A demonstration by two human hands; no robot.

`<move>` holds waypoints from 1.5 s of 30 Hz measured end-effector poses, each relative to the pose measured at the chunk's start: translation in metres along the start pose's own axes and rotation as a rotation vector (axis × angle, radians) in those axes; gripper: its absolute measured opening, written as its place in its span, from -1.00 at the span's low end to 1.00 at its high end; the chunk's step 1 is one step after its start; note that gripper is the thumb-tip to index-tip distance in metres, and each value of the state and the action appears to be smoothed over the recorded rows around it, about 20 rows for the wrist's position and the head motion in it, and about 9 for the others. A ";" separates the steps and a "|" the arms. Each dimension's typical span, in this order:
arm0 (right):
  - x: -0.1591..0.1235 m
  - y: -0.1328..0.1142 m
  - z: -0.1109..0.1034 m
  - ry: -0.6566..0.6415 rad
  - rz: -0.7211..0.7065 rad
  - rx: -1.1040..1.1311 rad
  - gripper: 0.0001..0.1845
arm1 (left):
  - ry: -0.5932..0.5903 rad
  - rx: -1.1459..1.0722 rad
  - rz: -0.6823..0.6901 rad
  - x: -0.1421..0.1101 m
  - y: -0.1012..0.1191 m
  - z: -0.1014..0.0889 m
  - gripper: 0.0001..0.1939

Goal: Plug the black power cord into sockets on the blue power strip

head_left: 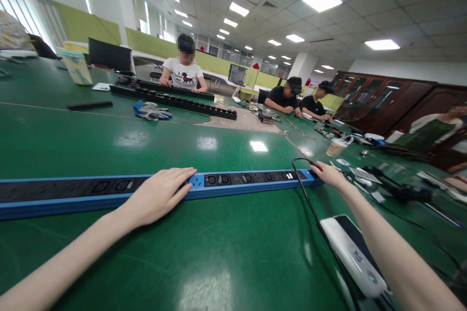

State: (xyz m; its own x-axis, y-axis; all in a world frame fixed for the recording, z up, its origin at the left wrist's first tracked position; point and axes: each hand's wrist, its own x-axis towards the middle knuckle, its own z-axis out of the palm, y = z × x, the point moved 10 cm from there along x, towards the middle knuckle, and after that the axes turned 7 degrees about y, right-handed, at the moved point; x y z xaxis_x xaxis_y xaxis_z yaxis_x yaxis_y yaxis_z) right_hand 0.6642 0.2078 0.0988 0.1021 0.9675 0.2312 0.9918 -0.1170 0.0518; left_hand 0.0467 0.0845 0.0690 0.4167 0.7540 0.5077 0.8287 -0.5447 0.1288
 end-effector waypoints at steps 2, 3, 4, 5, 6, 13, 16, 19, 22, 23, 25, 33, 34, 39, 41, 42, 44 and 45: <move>-0.004 -0.009 -0.008 -0.006 -0.008 0.003 -0.54 | 0.037 -0.008 0.068 0.016 0.039 0.009 -0.46; -0.006 -0.013 -0.012 -0.010 -0.015 0.003 -0.54 | 0.053 -0.012 0.097 0.025 0.060 0.015 -0.47; -0.008 -0.017 -0.014 -0.015 -0.024 0.002 -0.54 | 0.078 -0.017 0.116 0.035 0.081 0.021 -0.47; -0.009 -0.021 -0.017 -0.019 -0.033 0.001 -0.54 | 0.090 -0.027 0.145 0.046 0.104 0.030 -0.47; -0.010 -0.024 -0.019 -0.024 -0.042 -0.001 -0.53 | 0.096 -0.038 0.185 0.058 0.129 0.040 -0.47; -0.003 -0.025 -0.020 -0.109 -0.096 -0.049 -0.47 | 0.155 -0.087 0.216 0.138 0.246 0.119 -0.40; 0.011 -0.013 -0.014 -0.181 -0.129 -0.072 -0.47 | 0.167 -0.070 0.176 0.156 0.261 0.140 -0.37; 0.026 0.003 0.000 -0.226 -0.124 -0.074 -0.48 | 0.208 -0.040 0.156 0.159 0.266 0.147 -0.40; 0.033 0.013 0.017 -0.232 -0.122 -0.043 -0.45 | 0.251 -0.034 0.164 0.157 0.267 0.147 -0.44; 0.032 0.015 0.021 -0.223 -0.126 -0.027 -0.44 | 0.261 -0.036 0.169 0.156 0.268 0.146 -0.45; 0.030 0.018 0.026 -0.184 -0.129 0.003 -0.42 | 0.274 -0.041 0.176 0.155 0.268 0.144 -0.46; 0.021 0.015 0.025 -0.176 -0.143 0.065 -0.41 | 0.260 -0.060 0.182 0.156 0.268 0.147 -0.41; 0.020 0.014 0.023 -0.158 -0.136 0.056 -0.41 | 0.257 -0.062 0.179 0.156 0.268 0.147 -0.40; 0.014 0.013 0.010 -0.086 -0.074 -0.020 -0.41 | 0.232 -0.076 0.167 0.156 0.269 0.148 -0.37; 0.015 0.011 0.011 -0.116 -0.080 -0.043 -0.41 | 0.236 -0.086 0.158 0.156 0.269 0.147 -0.38; 0.017 0.011 0.012 -0.123 -0.085 -0.058 -0.41 | 0.241 -0.092 0.151 0.156 0.269 0.146 -0.39; 0.020 0.012 0.011 -0.101 -0.087 -0.098 -0.41 | 0.249 -0.103 0.143 0.155 0.269 0.145 -0.40; 0.020 0.012 0.009 -0.075 -0.084 -0.120 -0.41 | 0.249 -0.107 0.142 0.155 0.270 0.145 -0.40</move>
State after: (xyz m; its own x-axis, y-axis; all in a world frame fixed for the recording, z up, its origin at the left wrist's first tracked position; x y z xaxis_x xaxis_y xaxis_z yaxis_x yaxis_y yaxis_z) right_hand 0.6793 0.2283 0.0950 0.0290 0.9885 0.1485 0.9811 -0.0566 0.1850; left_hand 0.3892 0.1079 0.0591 0.4103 0.5617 0.7185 0.7193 -0.6836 0.1237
